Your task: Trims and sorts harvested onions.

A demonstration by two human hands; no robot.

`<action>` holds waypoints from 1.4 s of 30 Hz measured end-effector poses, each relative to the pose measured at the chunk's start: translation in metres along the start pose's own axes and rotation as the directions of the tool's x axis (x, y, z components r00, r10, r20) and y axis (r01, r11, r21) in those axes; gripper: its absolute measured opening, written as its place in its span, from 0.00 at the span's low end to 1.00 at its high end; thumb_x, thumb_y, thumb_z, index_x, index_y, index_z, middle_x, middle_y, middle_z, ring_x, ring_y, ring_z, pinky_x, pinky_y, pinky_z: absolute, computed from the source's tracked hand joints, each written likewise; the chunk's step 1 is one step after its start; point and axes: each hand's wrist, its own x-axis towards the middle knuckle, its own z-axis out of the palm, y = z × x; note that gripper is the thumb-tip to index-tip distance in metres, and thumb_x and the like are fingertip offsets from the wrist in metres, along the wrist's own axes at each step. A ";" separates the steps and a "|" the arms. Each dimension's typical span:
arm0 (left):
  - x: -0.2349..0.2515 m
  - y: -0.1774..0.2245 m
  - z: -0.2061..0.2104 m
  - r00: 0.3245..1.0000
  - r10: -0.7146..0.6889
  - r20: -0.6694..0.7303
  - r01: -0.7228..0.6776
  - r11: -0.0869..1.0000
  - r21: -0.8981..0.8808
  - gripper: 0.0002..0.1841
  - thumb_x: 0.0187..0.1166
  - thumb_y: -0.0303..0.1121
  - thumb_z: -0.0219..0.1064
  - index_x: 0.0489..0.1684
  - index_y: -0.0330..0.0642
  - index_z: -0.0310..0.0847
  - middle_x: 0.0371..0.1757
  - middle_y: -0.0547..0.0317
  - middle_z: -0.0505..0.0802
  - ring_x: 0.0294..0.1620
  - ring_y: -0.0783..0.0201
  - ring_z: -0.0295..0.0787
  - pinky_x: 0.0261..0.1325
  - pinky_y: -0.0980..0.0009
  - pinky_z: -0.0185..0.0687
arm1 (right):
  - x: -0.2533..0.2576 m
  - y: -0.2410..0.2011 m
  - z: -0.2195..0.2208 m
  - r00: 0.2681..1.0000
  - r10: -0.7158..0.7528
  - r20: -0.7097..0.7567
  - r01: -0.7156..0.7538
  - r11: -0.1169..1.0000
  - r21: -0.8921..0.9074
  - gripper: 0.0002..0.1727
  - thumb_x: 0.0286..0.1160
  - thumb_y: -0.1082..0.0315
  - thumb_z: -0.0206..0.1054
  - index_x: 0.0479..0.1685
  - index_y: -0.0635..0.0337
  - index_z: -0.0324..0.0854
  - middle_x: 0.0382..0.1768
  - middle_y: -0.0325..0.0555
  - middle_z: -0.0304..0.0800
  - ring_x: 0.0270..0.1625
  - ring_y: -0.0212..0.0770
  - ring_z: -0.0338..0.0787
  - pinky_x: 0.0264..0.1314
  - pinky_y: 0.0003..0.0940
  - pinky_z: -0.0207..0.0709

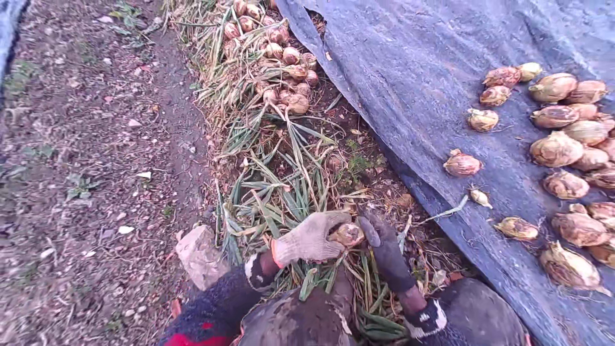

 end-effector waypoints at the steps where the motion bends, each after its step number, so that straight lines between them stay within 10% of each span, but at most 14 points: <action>1: -0.002 0.003 0.006 1.000 0.013 -0.012 -0.013 1.000 -0.008 0.31 0.65 0.40 0.78 0.73 0.47 0.81 0.66 0.59 0.91 0.60 0.68 0.89 0.66 0.60 0.87 | -0.002 -0.001 -0.001 1.000 -0.003 -0.008 0.003 1.000 0.021 0.30 0.83 0.46 0.65 0.73 0.60 0.81 0.53 0.47 0.94 0.43 0.39 0.94 0.44 0.37 0.92; 9: -0.002 0.009 0.033 0.980 -0.087 -0.177 0.045 0.973 -0.228 0.30 0.66 0.47 0.82 0.69 0.48 0.84 0.59 0.64 0.94 0.54 0.71 0.93 0.59 0.66 0.92 | -0.009 0.015 -0.002 0.970 -0.195 -0.141 0.165 0.966 -0.201 0.38 0.89 0.36 0.44 0.84 0.55 0.73 0.81 0.43 0.77 0.82 0.33 0.75 0.87 0.37 0.68; 16: 0.006 0.017 0.015 0.994 -0.098 -0.049 0.076 0.942 -0.326 0.22 0.75 0.51 0.75 0.61 0.48 0.89 0.50 0.62 0.95 0.45 0.68 0.93 0.51 0.65 0.91 | -0.009 -0.006 -0.007 0.998 -0.056 -0.042 0.059 0.995 0.077 0.32 0.83 0.41 0.62 0.67 0.60 0.84 0.43 0.46 0.95 0.37 0.37 0.93 0.38 0.35 0.90; 20: 0.008 0.021 0.018 0.963 0.000 -0.270 0.030 0.994 0.105 0.20 0.77 0.54 0.72 0.58 0.54 0.91 0.57 0.70 0.95 0.55 0.75 0.91 0.62 0.64 0.89 | -0.009 -0.005 -0.007 0.990 -0.031 -0.139 0.025 0.998 -0.049 0.21 0.89 0.52 0.59 0.66 0.54 0.88 0.39 0.42 0.95 0.27 0.34 0.87 0.30 0.32 0.85; 23: 0.022 0.002 0.013 0.885 0.080 -0.458 0.101 0.929 0.357 0.18 0.84 0.54 0.63 0.52 0.54 0.92 0.50 0.66 0.95 0.50 0.70 0.93 0.52 0.61 0.91 | -0.026 -0.021 -0.005 0.988 -0.136 -0.067 0.145 0.977 0.153 0.24 0.87 0.46 0.59 0.59 0.57 0.88 0.20 0.40 0.83 0.17 0.33 0.78 0.20 0.31 0.79; 28: 0.045 -0.030 -0.020 0.691 -0.380 -0.616 0.227 0.922 -0.314 0.20 0.73 0.46 0.76 0.57 0.45 0.89 0.52 0.59 0.94 0.51 0.66 0.92 0.56 0.61 0.91 | -0.032 -0.037 -0.006 0.964 -0.192 -0.184 0.195 0.981 -0.003 0.27 0.88 0.45 0.58 0.67 0.57 0.86 0.32 0.43 0.91 0.23 0.35 0.84 0.26 0.32 0.83; 30: 0.047 -0.004 -0.015 0.743 -0.264 -0.615 0.171 0.963 -0.207 0.19 0.72 0.42 0.74 0.60 0.46 0.88 0.65 0.59 0.91 0.62 0.67 0.89 0.64 0.64 0.88 | -0.018 -0.013 -0.018 0.996 -0.055 -0.064 0.039 0.975 -0.221 0.42 0.82 0.27 0.45 0.82 0.46 0.76 0.65 0.39 0.90 0.49 0.33 0.91 0.52 0.37 0.88; 33: 0.044 0.038 0.020 0.897 0.053 -0.440 0.025 0.985 0.169 0.20 0.77 0.38 0.70 0.67 0.49 0.87 0.69 0.54 0.87 0.68 0.65 0.84 0.68 0.65 0.85 | -0.010 0.010 -0.015 0.992 0.125 0.032 -0.127 0.990 0.054 0.49 0.74 0.20 0.44 0.73 0.53 0.78 0.41 0.39 0.88 0.37 0.33 0.85 0.40 0.34 0.84; 36: 0.035 0.059 0.064 0.933 0.226 -0.280 -0.117 0.926 0.359 0.23 0.75 0.37 0.72 0.71 0.49 0.84 0.72 0.46 0.84 0.71 0.58 0.84 0.67 0.64 0.87 | -0.007 -0.002 -0.020 0.966 0.247 -0.078 -0.212 0.925 0.316 0.38 0.87 0.33 0.43 0.73 0.53 0.78 0.52 0.44 0.92 0.52 0.35 0.91 0.56 0.39 0.88; 39: 0.038 0.061 0.068 0.957 0.146 -0.250 -0.067 0.951 0.301 0.19 0.81 0.40 0.69 0.69 0.48 0.83 0.69 0.50 0.86 0.66 0.61 0.87 0.64 0.63 0.88 | 0.002 -0.010 -0.039 0.916 0.397 -0.050 -0.310 0.782 0.542 0.48 0.74 0.18 0.34 0.54 0.50 0.83 0.18 0.40 0.79 0.13 0.34 0.76 0.12 0.32 0.76; 42: 0.072 0.065 0.046 0.928 0.278 -0.246 -0.196 0.930 0.310 0.12 0.86 0.39 0.64 0.58 0.49 0.90 0.59 0.57 0.91 0.59 0.66 0.90 0.59 0.66 0.89 | 0.003 -0.026 -0.065 0.937 0.337 0.086 -0.291 0.623 0.726 0.52 0.65 0.12 0.35 0.43 0.52 0.83 0.13 0.39 0.75 0.09 0.34 0.75 0.08 0.31 0.73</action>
